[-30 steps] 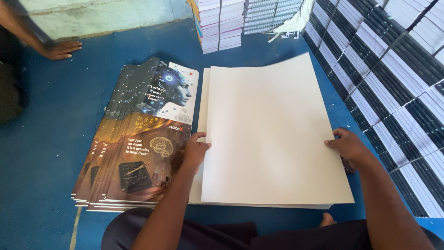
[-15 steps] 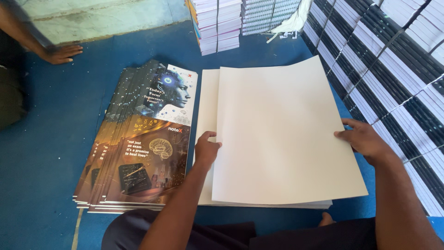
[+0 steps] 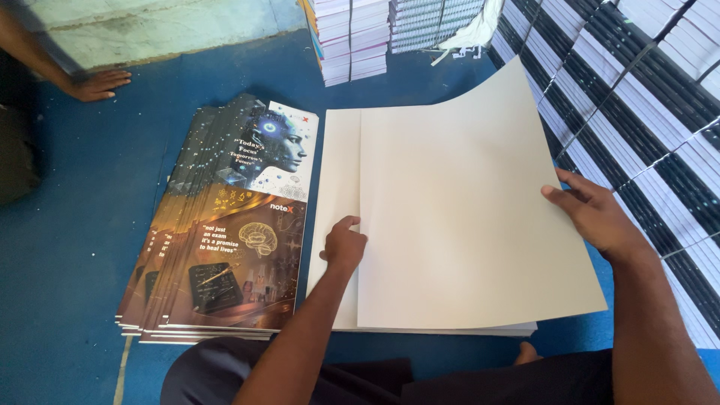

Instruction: The person places a printed cover sheet over a stack of blank pages, folds it over the spine, and presses the fold with a wooden block. They repeat this process for multiple book units, stacking the finished items to the left.

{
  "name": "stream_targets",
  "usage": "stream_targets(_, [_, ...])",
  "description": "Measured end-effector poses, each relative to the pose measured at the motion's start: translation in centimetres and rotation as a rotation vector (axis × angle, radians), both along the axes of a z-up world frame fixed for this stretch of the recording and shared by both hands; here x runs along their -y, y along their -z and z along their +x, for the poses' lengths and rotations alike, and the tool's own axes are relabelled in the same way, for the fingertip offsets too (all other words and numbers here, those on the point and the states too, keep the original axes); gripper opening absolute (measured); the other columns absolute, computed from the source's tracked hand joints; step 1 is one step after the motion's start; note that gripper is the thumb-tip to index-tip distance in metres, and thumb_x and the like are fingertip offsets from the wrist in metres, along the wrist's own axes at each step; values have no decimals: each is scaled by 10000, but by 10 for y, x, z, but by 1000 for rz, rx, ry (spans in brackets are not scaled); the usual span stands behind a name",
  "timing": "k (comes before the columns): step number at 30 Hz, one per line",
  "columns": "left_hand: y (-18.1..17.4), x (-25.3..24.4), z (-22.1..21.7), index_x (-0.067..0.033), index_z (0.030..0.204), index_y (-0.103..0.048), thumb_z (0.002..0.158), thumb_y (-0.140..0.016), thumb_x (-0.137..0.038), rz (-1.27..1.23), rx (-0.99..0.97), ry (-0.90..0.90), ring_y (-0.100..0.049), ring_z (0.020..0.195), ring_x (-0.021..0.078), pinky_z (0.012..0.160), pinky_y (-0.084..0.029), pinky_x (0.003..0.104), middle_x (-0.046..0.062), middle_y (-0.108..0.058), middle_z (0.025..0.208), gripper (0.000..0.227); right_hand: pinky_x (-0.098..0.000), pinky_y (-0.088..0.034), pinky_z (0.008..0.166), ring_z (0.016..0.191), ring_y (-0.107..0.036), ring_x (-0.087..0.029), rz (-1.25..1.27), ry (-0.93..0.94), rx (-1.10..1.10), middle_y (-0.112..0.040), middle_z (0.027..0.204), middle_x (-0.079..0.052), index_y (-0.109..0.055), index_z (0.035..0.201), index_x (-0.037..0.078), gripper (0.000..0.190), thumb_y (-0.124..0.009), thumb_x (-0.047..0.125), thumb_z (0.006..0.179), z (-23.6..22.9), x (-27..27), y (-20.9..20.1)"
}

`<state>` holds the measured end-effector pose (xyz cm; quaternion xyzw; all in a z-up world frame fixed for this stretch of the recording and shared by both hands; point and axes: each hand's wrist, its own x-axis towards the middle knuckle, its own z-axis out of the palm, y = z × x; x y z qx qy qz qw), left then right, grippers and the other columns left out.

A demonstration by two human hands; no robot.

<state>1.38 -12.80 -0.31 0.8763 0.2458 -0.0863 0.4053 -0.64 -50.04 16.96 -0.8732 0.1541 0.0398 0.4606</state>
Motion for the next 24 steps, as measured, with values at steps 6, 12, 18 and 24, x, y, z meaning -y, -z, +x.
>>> stream_targets(6, [-5, 10, 1, -278, 1319, -658, 851, -718, -178, 18, -47, 37, -690, 1034, 206, 1144, -266, 571, 39, -789, 963, 482, -484, -397, 1126, 1313, -587, -339, 28, -25, 28, -649, 1378, -206, -539, 1520, 167, 612, -544, 447, 976, -2, -3, -7])
stream_targets(12, [-7, 21, -4, -269, 1308, -680, 839, -711, -154, 49, -7, 2, -690, 1060, 222, 1078, -385, 494, 46, -780, 1018, 484, -484, -390, 1126, 1329, -575, -341, 82, -88, 62, -647, 1388, -195, -541, 1509, 162, 619, -523, 460, 967, -5, -14, -14])
stream_targets(18, [-11, 23, -6, -224, 1300, -678, 819, -765, -182, 45, 33, 27, -720, 1035, 233, 973, -500, 404, 63, -776, 1086, 491, -616, -331, 1141, 1416, -462, -414, 24, -93, 70, -516, 1491, -225, -454, 1565, 197, 752, -503, 587, 924, -6, -39, -16])
stream_targets(24, [-13, 27, -7, -208, 1299, -683, 850, -688, -131, 85, 52, 44, -724, 1030, 245, 971, -509, 400, 76, -782, 1070, 455, -649, -226, 1176, 1535, -247, -400, -24, -111, 40, -311, 1656, -149, -407, 1571, 229, 833, -417, 687, 874, -10, -59, -10])
